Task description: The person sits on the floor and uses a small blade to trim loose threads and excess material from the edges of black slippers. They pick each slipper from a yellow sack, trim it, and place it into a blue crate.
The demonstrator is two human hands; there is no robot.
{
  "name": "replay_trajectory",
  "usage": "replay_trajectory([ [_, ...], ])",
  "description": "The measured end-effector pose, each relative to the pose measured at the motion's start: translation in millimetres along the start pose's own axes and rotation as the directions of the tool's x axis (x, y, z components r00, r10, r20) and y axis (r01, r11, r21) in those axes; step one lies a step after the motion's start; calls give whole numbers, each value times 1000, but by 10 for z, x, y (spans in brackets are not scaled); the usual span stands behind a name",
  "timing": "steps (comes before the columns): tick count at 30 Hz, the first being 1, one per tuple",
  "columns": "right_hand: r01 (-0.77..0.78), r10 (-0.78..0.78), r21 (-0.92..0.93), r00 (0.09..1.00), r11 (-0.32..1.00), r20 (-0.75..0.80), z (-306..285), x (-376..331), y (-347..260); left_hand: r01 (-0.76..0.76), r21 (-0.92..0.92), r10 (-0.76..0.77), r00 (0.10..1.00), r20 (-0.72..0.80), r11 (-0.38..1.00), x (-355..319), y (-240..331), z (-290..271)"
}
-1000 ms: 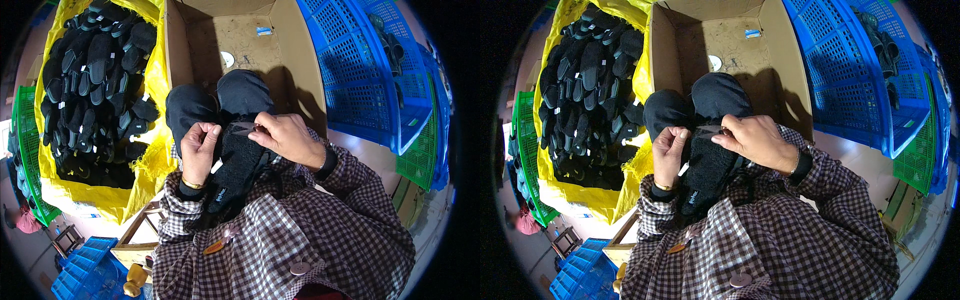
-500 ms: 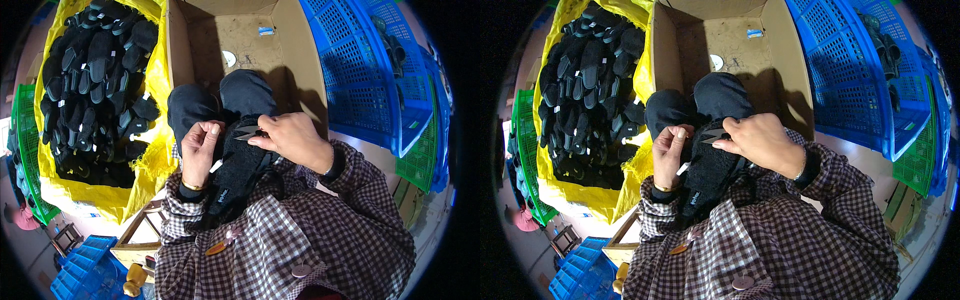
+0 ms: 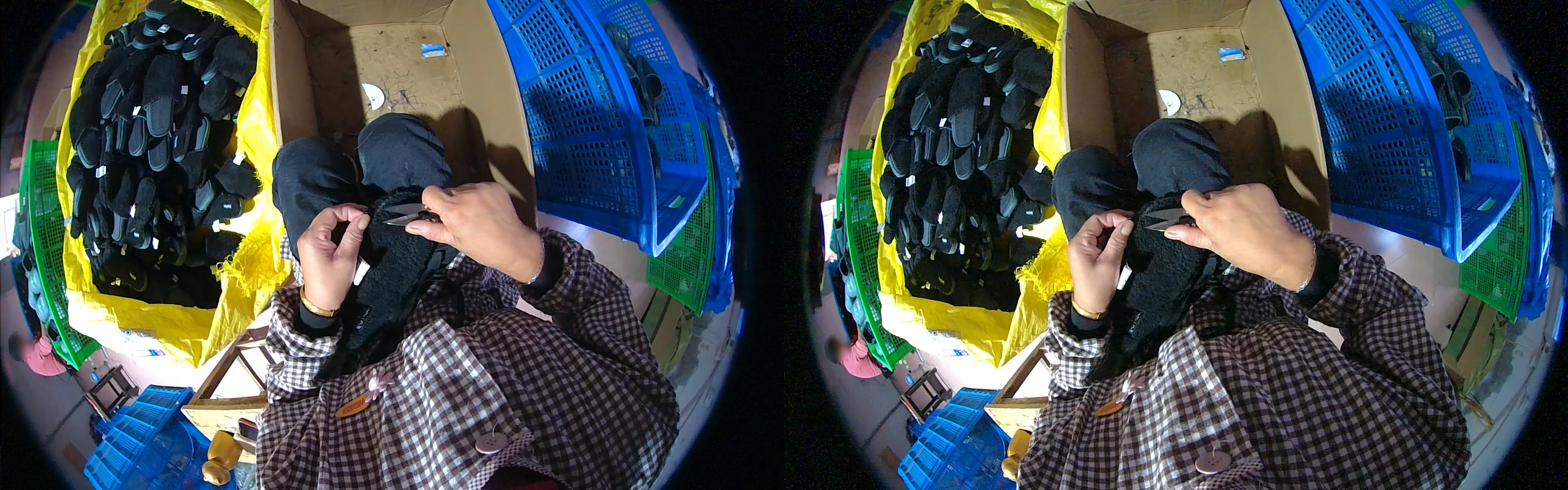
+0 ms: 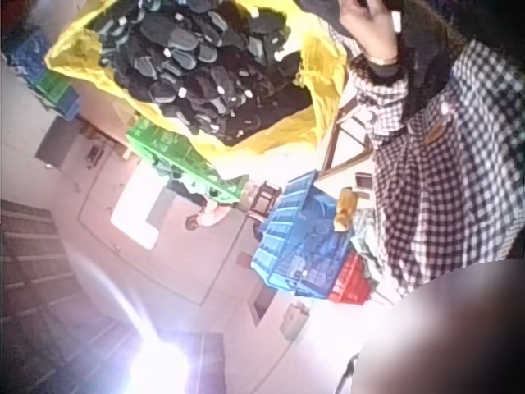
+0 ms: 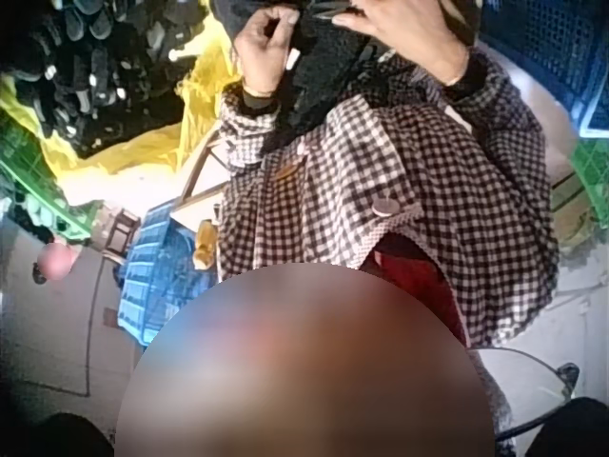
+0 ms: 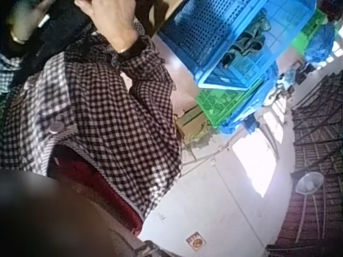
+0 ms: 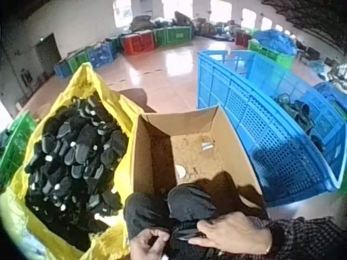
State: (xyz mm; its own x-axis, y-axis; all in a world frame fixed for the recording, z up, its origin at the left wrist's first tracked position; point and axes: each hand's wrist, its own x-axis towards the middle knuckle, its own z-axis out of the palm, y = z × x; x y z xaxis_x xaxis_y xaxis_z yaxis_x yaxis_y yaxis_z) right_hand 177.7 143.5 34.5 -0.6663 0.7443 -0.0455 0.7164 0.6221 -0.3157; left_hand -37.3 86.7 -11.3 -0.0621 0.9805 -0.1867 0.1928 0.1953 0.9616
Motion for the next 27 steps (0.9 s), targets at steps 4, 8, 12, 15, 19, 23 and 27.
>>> replay_trajectory([
  [4, 41, -41, -18, 999, 999, -11, 10, 75, -23, 72, -163, -72, 997, 5, 984, 11, -5, 20],
  [8, 60, -60, -20, 998, 998, -20, 23, 109, -59, 24, -183, -23, 1000, 8, 983, 18, -26, 26],
  [12, 88, -88, -22, 996, 996, -33, 35, 143, -65, -32, -110, 29, 999, -25, 993, 24, -8, 47],
  [15, 105, -106, -20, 993, 994, -47, 27, 165, -63, -80, -108, 76, 996, -35, 991, 28, -10, 50],
  [19, -47, 49, 93, 999, 995, -20, 17, 166, 19, 50, -418, -71, 997, -35, 907, 34, -41, 31],
  [23, -379, 407, 673, 905, 635, 126, 193, 29, 203, 239, -201, -212, 966, 148, 950, -22, 82, -13],
  [27, -447, 441, 883, 828, 144, 347, 250, -204, 155, 74, 283, -173, 923, 344, 956, -71, 381, 4],
])
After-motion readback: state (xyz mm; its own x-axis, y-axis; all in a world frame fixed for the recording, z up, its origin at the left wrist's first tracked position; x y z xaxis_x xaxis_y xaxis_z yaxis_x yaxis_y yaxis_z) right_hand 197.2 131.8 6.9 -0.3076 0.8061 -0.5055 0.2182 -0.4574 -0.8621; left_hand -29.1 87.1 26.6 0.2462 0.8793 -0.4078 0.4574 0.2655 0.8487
